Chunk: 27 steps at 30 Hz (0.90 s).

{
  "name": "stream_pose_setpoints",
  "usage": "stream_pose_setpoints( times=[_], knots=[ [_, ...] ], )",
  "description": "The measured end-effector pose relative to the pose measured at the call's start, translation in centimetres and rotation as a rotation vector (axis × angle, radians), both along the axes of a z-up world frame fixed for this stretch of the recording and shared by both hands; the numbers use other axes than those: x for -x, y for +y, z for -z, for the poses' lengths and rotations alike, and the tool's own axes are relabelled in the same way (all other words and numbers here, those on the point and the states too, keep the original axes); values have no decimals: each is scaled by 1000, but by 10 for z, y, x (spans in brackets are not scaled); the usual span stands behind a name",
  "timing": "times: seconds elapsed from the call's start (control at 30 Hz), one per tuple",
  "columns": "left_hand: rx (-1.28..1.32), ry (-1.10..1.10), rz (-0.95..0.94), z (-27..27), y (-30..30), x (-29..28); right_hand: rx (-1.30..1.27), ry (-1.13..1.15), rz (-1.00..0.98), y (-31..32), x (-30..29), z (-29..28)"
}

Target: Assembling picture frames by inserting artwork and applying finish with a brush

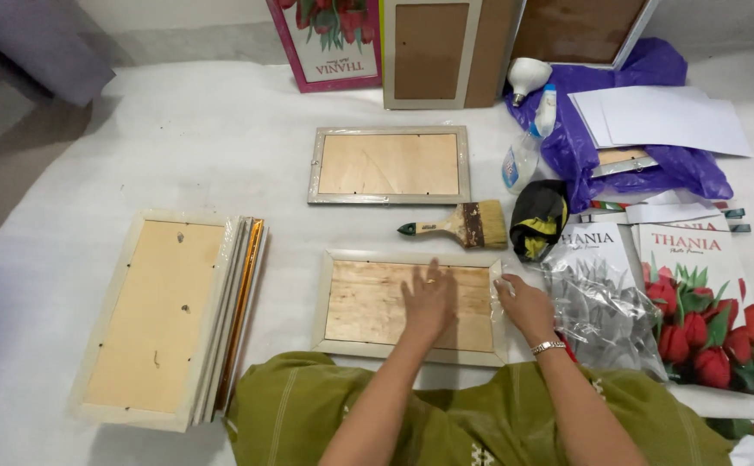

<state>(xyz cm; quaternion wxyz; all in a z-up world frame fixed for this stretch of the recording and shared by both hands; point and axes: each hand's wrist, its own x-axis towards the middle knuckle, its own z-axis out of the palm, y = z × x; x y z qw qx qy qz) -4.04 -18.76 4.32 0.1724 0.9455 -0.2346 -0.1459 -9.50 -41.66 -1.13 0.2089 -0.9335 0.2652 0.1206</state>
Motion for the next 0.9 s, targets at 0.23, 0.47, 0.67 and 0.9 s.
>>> stream_pose_setpoints(
  times=[0.23, 0.47, 0.67, 0.9],
  knots=[
    [-211, 276, 98, 18, -72, -13, -86, -96, -79, -3, 0, -5],
    [-239, 313, 80, 21, -72, -15, -155, 136, -64, -12, -4, 7],
    [-236, 351, 78, 20, -72, -16, -139, 203, -98, -7, 5, -14],
    [-245, 350, 80, -18, -66, -6, -190, 238, -57, -14, 31, -85]
  ],
)
